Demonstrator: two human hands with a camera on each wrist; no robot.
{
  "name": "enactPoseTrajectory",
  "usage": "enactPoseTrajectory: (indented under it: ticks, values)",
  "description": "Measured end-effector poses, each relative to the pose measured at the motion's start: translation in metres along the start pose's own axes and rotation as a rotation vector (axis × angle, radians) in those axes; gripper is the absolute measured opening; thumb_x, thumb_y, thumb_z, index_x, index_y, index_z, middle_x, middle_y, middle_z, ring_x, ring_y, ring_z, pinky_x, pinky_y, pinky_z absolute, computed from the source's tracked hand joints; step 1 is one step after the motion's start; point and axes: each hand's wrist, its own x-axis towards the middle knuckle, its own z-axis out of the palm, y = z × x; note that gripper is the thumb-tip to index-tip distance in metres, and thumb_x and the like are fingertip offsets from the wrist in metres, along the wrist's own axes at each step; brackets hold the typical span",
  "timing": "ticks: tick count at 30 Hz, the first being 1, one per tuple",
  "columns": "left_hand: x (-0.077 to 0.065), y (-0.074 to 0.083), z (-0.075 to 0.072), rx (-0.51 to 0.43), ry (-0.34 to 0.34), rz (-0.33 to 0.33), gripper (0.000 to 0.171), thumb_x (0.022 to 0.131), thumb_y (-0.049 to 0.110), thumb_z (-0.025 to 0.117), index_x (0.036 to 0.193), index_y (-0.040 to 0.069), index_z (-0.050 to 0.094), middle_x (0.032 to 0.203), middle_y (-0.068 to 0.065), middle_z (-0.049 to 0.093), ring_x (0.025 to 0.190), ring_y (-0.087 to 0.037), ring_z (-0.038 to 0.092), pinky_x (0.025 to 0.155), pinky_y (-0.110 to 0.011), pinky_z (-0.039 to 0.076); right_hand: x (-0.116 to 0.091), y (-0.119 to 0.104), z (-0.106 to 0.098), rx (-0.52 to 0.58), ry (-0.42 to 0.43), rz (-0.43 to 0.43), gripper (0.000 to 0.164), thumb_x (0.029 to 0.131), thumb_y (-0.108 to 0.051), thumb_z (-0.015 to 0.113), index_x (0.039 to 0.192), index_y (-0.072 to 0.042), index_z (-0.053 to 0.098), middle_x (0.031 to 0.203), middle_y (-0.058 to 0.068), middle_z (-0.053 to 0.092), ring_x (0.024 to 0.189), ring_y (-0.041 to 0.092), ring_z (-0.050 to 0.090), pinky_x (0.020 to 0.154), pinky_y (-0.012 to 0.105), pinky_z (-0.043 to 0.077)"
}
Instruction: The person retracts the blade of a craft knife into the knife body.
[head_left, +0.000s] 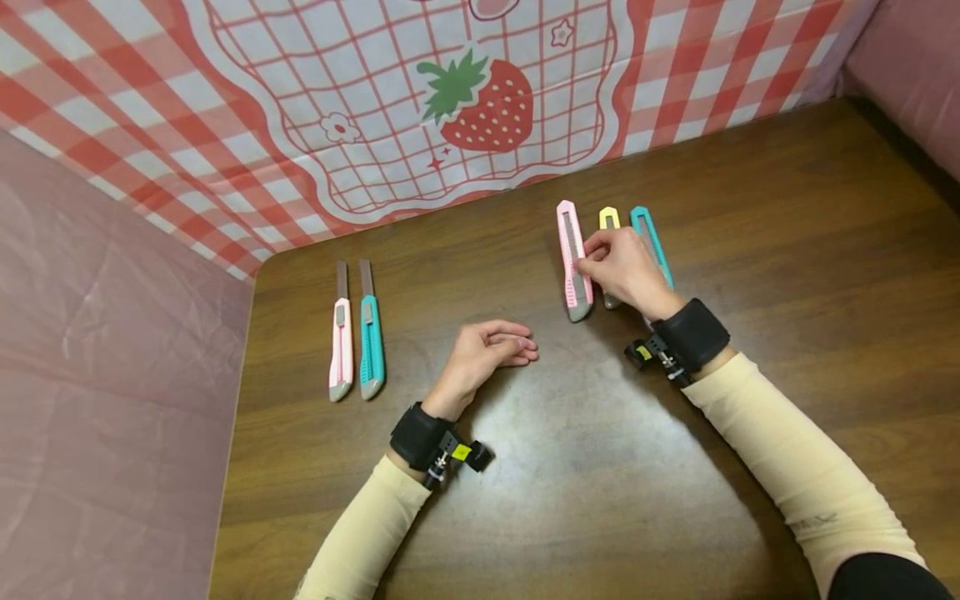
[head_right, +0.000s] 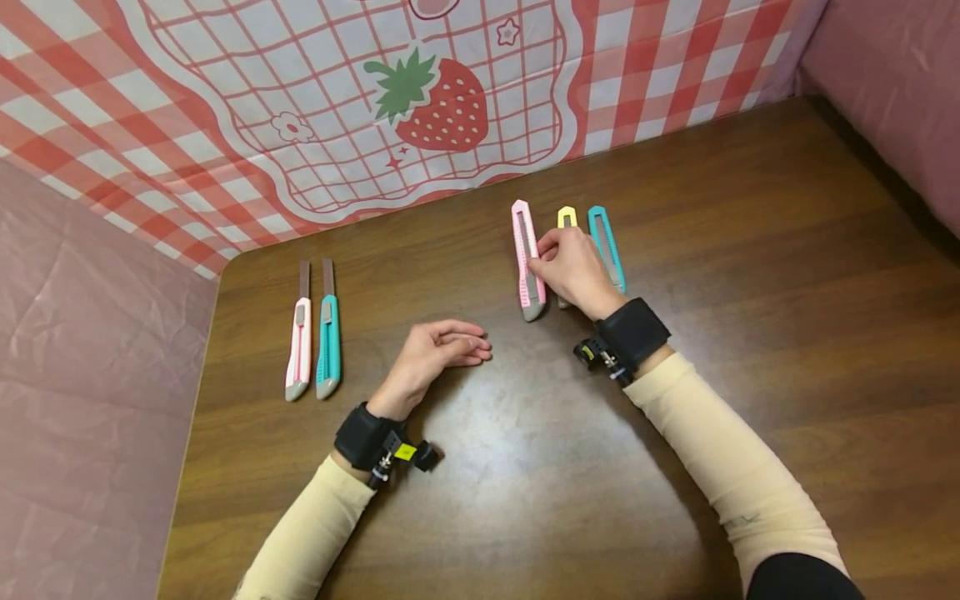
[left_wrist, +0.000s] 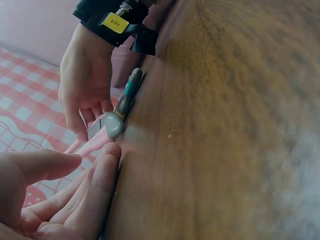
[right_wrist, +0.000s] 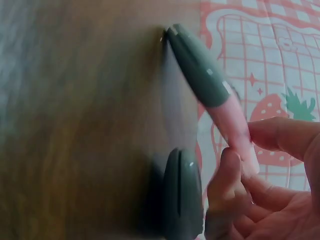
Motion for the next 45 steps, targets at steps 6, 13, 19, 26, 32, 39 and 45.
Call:
enactPoseTrajectory:
  ticks: [6, 13, 19, 26, 32, 39, 45]
  values:
    - [-0.001, 0.000, -0.002, 0.004, 0.001, 0.009, 0.023, 0.088, -0.001, 0.056, 0.108, -0.010, 0.060, 0.101, -0.036, 0.062, 0.083, -0.026, 0.069, 0.081, -0.037, 0.058, 0.004, 0.003, -0.001, -0.017, 0.030, -0.018, 0.021, 0.079, -0.017, 0.068, 0.088, 0.002, 0.066, 0.082, 0.020, 0.068, 0.060, 0.004, 0.053, 0.053, 0.018, 0.042]
    - [-0.002, -0.002, -0.006, -0.004, 0.026, 0.014, 0.021, 0.087, -0.002, 0.057, 0.107, -0.009, 0.061, 0.095, -0.028, 0.067, 0.080, -0.023, 0.070, 0.079, -0.035, 0.059, 0.008, 0.002, -0.002, -0.091, 0.009, 0.008, 0.022, 0.078, -0.022, 0.070, 0.086, -0.002, 0.069, 0.082, 0.016, 0.071, 0.065, 0.010, 0.060, 0.056, 0.020, 0.043]
    - [-0.004, -0.001, -0.008, -0.008, 0.036, 0.023, 0.021, 0.086, -0.002, 0.057, 0.106, -0.008, 0.061, 0.093, -0.025, 0.068, 0.080, -0.023, 0.070, 0.079, -0.035, 0.059, 0.010, -0.003, 0.000, -0.164, -0.012, 0.010, 0.020, 0.079, -0.023, 0.068, 0.087, -0.005, 0.069, 0.081, 0.013, 0.071, 0.069, 0.019, 0.064, 0.055, 0.025, 0.044]
    - [-0.004, 0.000, -0.009, -0.011, 0.040, 0.026, 0.021, 0.087, -0.002, 0.057, 0.106, -0.009, 0.061, 0.094, -0.028, 0.067, 0.079, -0.022, 0.070, 0.078, -0.035, 0.059, 0.012, -0.007, 0.003, -0.239, 0.001, -0.017, 0.017, 0.079, -0.022, 0.066, 0.086, -0.006, 0.069, 0.078, 0.012, 0.069, 0.069, 0.023, 0.062, 0.051, 0.028, 0.042]
    - [-0.004, 0.000, -0.010, -0.010, 0.043, 0.019, 0.021, 0.087, -0.002, 0.057, 0.106, -0.009, 0.061, 0.095, -0.029, 0.067, 0.081, -0.023, 0.070, 0.079, -0.035, 0.059, 0.013, -0.007, 0.004, -0.228, -0.030, -0.011, 0.014, 0.078, -0.019, 0.066, 0.084, -0.006, 0.069, 0.077, 0.012, 0.069, 0.067, 0.022, 0.062, 0.050, 0.027, 0.042]
    - [-0.003, 0.007, -0.010, 0.057, 0.009, 0.007, 0.022, 0.087, -0.001, 0.056, 0.107, -0.009, 0.060, 0.096, -0.027, 0.067, 0.081, -0.024, 0.070, 0.079, -0.036, 0.059, 0.009, -0.002, 0.001, -0.201, -0.015, -0.001, 0.016, 0.080, -0.022, 0.064, 0.081, -0.007, 0.069, 0.072, 0.010, 0.067, 0.063, 0.020, 0.058, 0.050, 0.025, 0.040]
    - [-0.008, 0.035, -0.036, 0.295, 0.069, 0.134, 0.024, 0.087, 0.003, 0.057, 0.109, -0.006, 0.061, 0.096, -0.022, 0.069, 0.083, -0.030, 0.069, 0.075, -0.037, 0.060, 0.004, 0.000, -0.006, -0.177, 0.031, -0.036, 0.016, 0.083, -0.021, 0.060, 0.082, -0.007, 0.068, 0.069, 0.009, 0.067, 0.061, 0.015, 0.055, 0.052, 0.027, 0.037]
